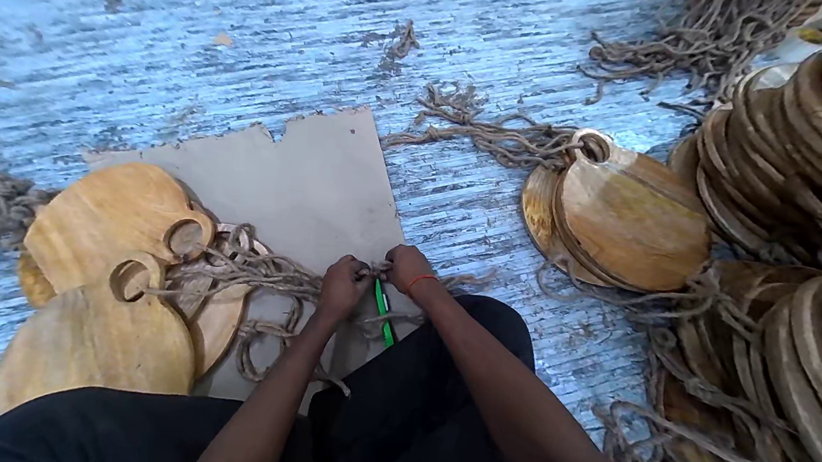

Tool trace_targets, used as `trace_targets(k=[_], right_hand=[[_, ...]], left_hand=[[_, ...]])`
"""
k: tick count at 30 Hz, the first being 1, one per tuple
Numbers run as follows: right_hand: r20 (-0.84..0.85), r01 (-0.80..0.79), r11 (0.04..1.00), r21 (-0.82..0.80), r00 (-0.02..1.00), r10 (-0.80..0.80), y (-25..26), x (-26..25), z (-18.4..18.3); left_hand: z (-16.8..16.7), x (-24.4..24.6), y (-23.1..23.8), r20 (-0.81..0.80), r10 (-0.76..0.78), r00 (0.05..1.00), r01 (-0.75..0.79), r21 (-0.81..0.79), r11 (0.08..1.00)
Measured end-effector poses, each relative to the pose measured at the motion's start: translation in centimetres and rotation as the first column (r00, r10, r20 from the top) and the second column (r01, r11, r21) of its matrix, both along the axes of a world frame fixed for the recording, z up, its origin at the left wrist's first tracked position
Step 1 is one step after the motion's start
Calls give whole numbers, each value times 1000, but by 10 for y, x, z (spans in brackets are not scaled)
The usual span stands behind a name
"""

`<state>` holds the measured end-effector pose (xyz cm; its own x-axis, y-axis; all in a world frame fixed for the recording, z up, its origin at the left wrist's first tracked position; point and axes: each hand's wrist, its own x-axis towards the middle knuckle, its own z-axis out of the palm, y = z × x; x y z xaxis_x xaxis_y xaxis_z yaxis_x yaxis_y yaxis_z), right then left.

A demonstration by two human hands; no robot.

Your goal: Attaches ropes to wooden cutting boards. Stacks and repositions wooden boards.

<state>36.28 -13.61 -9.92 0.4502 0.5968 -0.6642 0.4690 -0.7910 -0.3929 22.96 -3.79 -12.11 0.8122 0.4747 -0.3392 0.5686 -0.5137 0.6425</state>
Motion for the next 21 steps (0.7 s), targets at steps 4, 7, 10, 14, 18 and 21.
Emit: trace_targets(k=[4, 7, 10, 14, 18, 21], right_hand=[[51, 101, 995, 11, 994, -101, -8, 9, 0], [-38, 181, 976, 120, 983, -178, -15, 8, 9], [-160, 167, 966, 198, 978, -136, -25, 2, 22], [-45, -178, 949, 260, 980, 196, -28, -17, 17], [108, -435, 885, 167, 900, 422, -20, -38, 21], [120, -389, 911, 136, 919, 375, -16, -33, 24]], left_hand=[[-2, -4, 16, 26, 64, 998, -64, -1, 998], [6, -20, 38, -10, 84, 996, -85, -222, 971], [28, -36, 40, -37, 94, 995, -101, -419, 903], [53, -39, 37, 20, -42, 999, 46, -451, 891], [42, -47, 45, -167, -421, 892, 399, -148, 905], [27, -61, 44, -184, -559, 808, 567, -11, 823]])
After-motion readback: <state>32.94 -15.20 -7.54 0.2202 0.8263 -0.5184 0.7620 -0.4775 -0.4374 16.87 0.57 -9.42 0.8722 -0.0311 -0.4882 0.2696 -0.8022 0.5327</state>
